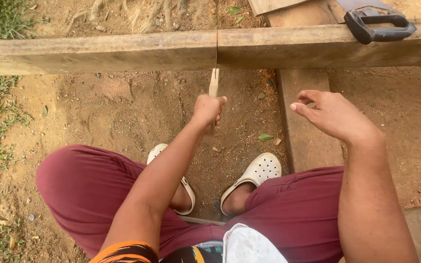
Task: Manually sawing through a wooden plank with a hand saw.
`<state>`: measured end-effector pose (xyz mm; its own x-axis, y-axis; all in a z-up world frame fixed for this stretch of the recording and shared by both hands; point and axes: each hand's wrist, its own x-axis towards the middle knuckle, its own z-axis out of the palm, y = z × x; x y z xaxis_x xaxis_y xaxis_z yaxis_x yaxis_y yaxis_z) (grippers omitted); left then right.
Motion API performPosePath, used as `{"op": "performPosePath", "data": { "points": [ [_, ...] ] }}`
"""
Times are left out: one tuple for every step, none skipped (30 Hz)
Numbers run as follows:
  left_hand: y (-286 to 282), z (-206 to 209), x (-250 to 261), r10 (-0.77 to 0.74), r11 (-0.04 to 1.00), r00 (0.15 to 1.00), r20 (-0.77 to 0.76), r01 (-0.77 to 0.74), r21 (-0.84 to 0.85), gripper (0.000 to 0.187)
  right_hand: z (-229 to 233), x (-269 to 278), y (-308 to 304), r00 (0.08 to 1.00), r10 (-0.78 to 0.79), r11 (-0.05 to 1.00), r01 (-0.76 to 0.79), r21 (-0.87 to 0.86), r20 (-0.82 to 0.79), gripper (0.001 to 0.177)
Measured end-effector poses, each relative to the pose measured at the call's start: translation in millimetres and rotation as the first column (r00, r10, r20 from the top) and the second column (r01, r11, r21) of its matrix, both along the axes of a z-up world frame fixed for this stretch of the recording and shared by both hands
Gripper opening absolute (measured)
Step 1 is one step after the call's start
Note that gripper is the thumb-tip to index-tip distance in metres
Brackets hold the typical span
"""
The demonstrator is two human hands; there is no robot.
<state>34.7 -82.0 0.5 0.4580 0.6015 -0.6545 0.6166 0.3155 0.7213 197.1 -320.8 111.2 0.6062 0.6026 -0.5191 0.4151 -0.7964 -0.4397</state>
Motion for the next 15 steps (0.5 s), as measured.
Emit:
{"op": "performPosePath", "data": {
  "points": [
    [3.8,-5.3,6.4,-0.006,1.000,1.000,0.007,0.006,0.008,0.027,0.1,2.8,-1.0,1.000,-0.006,1.000,0.006,0.008,0.007,0.061],
    [6.4,-12.0,9.1,0.010,1.000,1.000,0.029,-0.010,-0.005,0.026,-1.9,2.8,-2.8,1.000,0.003,1.000,-0.003,0.029,0.008,0.061],
    [9.1,-19.1,12.1,0.027,0.999,0.998,0.051,-0.026,-0.018,0.025,-4.4,3.1,-4.6,1.000,0.012,0.999,-0.012,0.051,0.009,0.062],
    [-5.4,-13.2,4.8,0.021,1.000,0.999,0.049,-0.020,-0.014,0.025,-3.0,2.6,-5.6,1.000,0.006,0.998,-0.007,0.055,0.007,0.062],
    [-19.1,-8.0,-2.1,0.033,0.999,0.999,0.025,-0.034,0.024,0.023,-2.2,2.6,-6.0,1.000,-0.014,0.999,0.015,0.031,-0.008,0.061],
    [-33.2,-4.6,-9.2,0.049,0.997,0.999,0.001,-0.049,0.057,0.021,-2.3,3.4,-5.7,0.999,-0.032,0.999,0.032,0.002,-0.024,0.060],
    [-48.4,-21.8,-36.4,0.047,0.997,0.999,-0.002,-0.047,0.058,0.021,-2.3,4.3,-5.6,0.999,-0.034,0.999,0.034,0.002,-0.027,0.060],
    [-65.7,-39.2,-66.3,0.009,0.984,1.000,0.011,-0.011,0.177,0.023,-3.5,4.1,-6.6,0.999,-0.030,0.999,0.030,0.024,-0.029,0.061],
    [-82.6,-56.4,-96.7,-0.030,0.956,0.999,0.019,0.023,0.294,0.026,-5.1,3.5,-7.2,0.999,-0.025,0.999,0.026,0.046,-0.032,0.063],
    [-92.5,-54.7,-111.3,-0.022,0.957,1.000,0.007,0.019,0.289,0.026,-4.4,2.1,-6.5,0.999,-0.017,0.999,0.018,0.040,-0.045,0.063],
    [-102.1,-52.1,-126.3,-0.030,0.945,1.000,0.006,0.026,0.325,0.026,-3.2,0.2,-5.3,0.999,0.000,0.999,0.001,0.034,-0.035,0.062],
    [-106.9,-48.7,-135.5,-0.040,0.929,0.999,0.016,0.031,0.370,0.026,0.6,1.8,-1.1,1.000,0.015,0.999,-0.015,0.036,-0.014,0.062],
    [-101.0,-43.6,-126.9,-0.033,0.927,0.999,0.014,0.025,0.373,0.026,-0.9,2.6,1.9,1.000,0.022,0.999,-0.022,0.040,-0.016,0.062],
    [-96.9,-39.1,-117.7,-0.043,0.947,0.999,-0.012,0.044,0.317,0.027,-2.4,3.0,1.9,1.000,0.014,1.000,-0.014,0.028,0.001,0.062],
    [-93.3,-35.1,-108.5,-0.054,0.964,0.998,-0.038,0.062,0.260,0.028,-4.2,3.4,1.5,1.000,0.007,1.000,-0.007,0.016,0.018,0.063]
  ]
}}
